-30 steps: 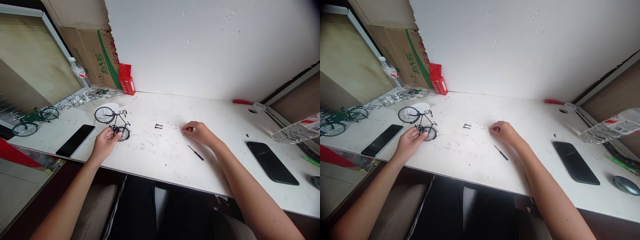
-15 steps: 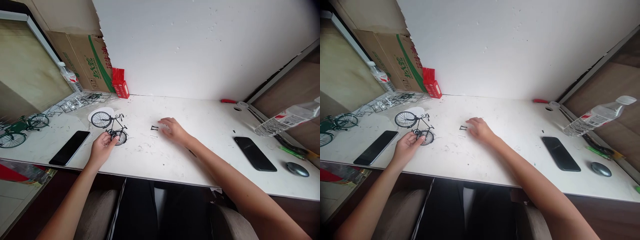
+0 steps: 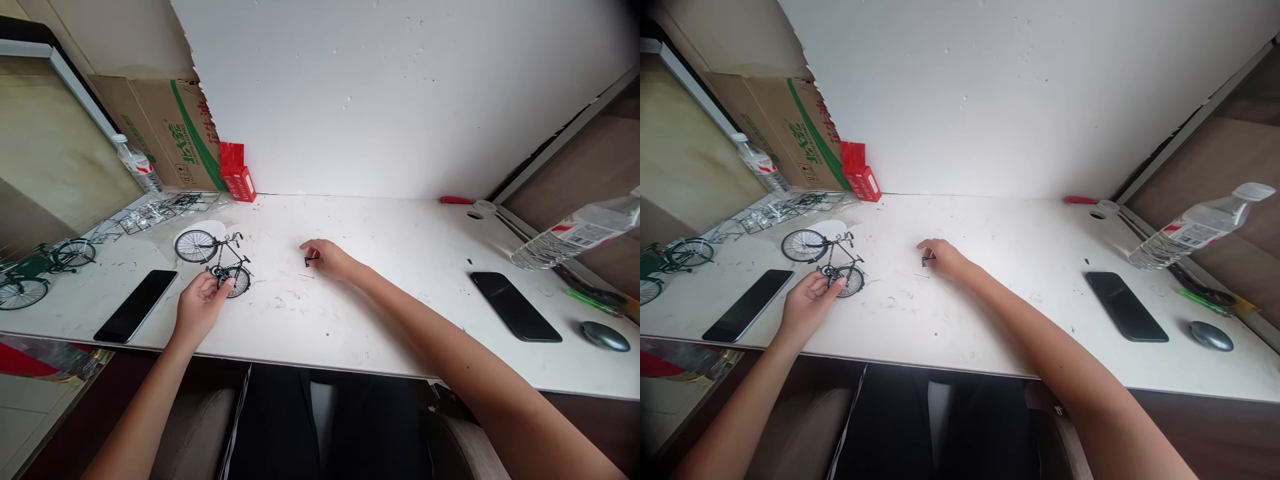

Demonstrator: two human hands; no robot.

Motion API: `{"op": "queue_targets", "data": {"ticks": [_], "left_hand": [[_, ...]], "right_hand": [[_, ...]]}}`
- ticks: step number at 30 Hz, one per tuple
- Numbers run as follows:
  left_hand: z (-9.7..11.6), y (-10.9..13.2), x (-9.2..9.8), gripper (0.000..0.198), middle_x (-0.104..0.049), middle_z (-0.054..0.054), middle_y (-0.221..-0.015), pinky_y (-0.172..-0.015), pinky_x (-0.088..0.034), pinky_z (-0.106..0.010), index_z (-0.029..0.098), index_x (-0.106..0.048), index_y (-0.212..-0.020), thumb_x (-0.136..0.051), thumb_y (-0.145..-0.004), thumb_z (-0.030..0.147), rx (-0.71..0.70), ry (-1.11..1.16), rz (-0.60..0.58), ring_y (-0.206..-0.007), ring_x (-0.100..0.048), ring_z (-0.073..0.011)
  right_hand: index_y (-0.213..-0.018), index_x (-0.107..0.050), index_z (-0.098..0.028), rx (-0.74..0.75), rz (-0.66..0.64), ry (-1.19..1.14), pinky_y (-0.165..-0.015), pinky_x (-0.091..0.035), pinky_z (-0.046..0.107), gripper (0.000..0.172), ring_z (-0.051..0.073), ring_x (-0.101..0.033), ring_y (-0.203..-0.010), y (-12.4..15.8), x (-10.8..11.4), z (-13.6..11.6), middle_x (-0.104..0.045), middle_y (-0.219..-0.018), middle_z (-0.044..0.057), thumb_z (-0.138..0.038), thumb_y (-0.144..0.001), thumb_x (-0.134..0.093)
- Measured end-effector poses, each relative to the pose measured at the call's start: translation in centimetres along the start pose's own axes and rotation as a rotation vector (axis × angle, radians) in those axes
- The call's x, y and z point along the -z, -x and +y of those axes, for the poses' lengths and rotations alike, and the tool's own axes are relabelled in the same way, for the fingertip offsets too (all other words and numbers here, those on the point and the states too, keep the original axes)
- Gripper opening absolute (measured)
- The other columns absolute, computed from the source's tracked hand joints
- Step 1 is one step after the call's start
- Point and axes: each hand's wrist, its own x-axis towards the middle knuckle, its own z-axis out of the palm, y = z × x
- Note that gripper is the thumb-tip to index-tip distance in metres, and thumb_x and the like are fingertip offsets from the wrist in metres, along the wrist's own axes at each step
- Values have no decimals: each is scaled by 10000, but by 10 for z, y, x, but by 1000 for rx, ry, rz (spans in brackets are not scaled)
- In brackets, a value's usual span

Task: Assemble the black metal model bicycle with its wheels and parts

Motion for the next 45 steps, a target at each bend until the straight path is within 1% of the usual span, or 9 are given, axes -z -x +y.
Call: {"op": "queue_targets", "data": {"ticks": [4,8,13,17,21,28,33,41,45], "left_hand": [[18,6,-17,388,-741,-32,-900,-837,-586,-306,214,-616,-926,-907,-789,432,-28,52,-60,-878,-761,-212],[38,-19,-49,391,-755,-51,-936,-837,-581,-306,193,-663,-972,-908,-788,436,-63,129,-124,-874,-738,-198],[47,-70,-110,453,-742,-45,-873,-714,-526,-268,184,-624,-885,-911,-731,498,-64,260,-87,-772,-688,-166],[47,-94,-168,452,-660,9,-719,-682,-500,-269,210,-572,-796,-931,-702,467,-81,341,-171,-674,-639,-147],[44,-103,-203,445,-626,12,-666,-622,-424,-268,213,-556,-741,-926,-724,460,-5,340,-255,-626,-570,-132],[36,-91,-204,401,-664,3,-776,-737,-490,-256,229,-526,-842,-883,-792,404,-151,418,-98,-755,-654,-146],[41,-87,-206,359,-726,-42,-844,-804,-545,-302,205,-570,-882,-868,-808,392,-74,512,-158,-808,-710,-177],[48,-84,-202,431,-790,-121,-1040,-917,-556,-388,155,-711,-986,-940,-744,428,194,659,-294,-946,-757,-234],[49,-82,-200,425,-802,-132,-1081,-1004,-538,-407,156,-733,-987,-945,-760,445,270,735,-403,-1024,-772,-248]], "right_hand": [[-1101,-803,-221,83,-69,-31,-860,-585,365,317,194,-694,-948,11,9,2,-725,-1138,87,-58,-939,-585],[-1040,-819,-235,186,7,-88,-857,-578,368,233,208,-692,-959,23,13,9,-752,-1051,72,-137,-974,-617],[-1037,-808,-229,164,136,-36,-792,-579,374,185,205,-683,-848,33,25,18,-737,-1012,77,-222,-999,-627],[-1327,-726,-268,159,257,55,-815,-600,416,335,218,-687,-845,40,35,21,-708,-1049,87,-239,-1055,-531],[-1195,-766,-258,153,324,58,-785,-619,422,271,239,-703,-863,42,37,21,-723,-1005,90,-265,-1063,-529],[-1124,-764,-291,217,405,125,-834,-602,477,193,287,-677,-973,41,32,22,-770,-967,69,-314,-1075,-579],[-1250,-753,-277,228,483,103,-722,-604,431,306,260,-669,-890,39,26,16,-705,-951,93,-291,-1108,-482],[-1155,-757,-257,99,591,-108,-829,-698,413,176,227,-800,-934,42,17,6,-810,-1073,65,-360,-1045,-666],[-1083,-794,-274,146,703,-64,-746,-704,394,156,233,-771,-989,42,18,4,-781,-1190,85,-386,-1013,-712]]}}
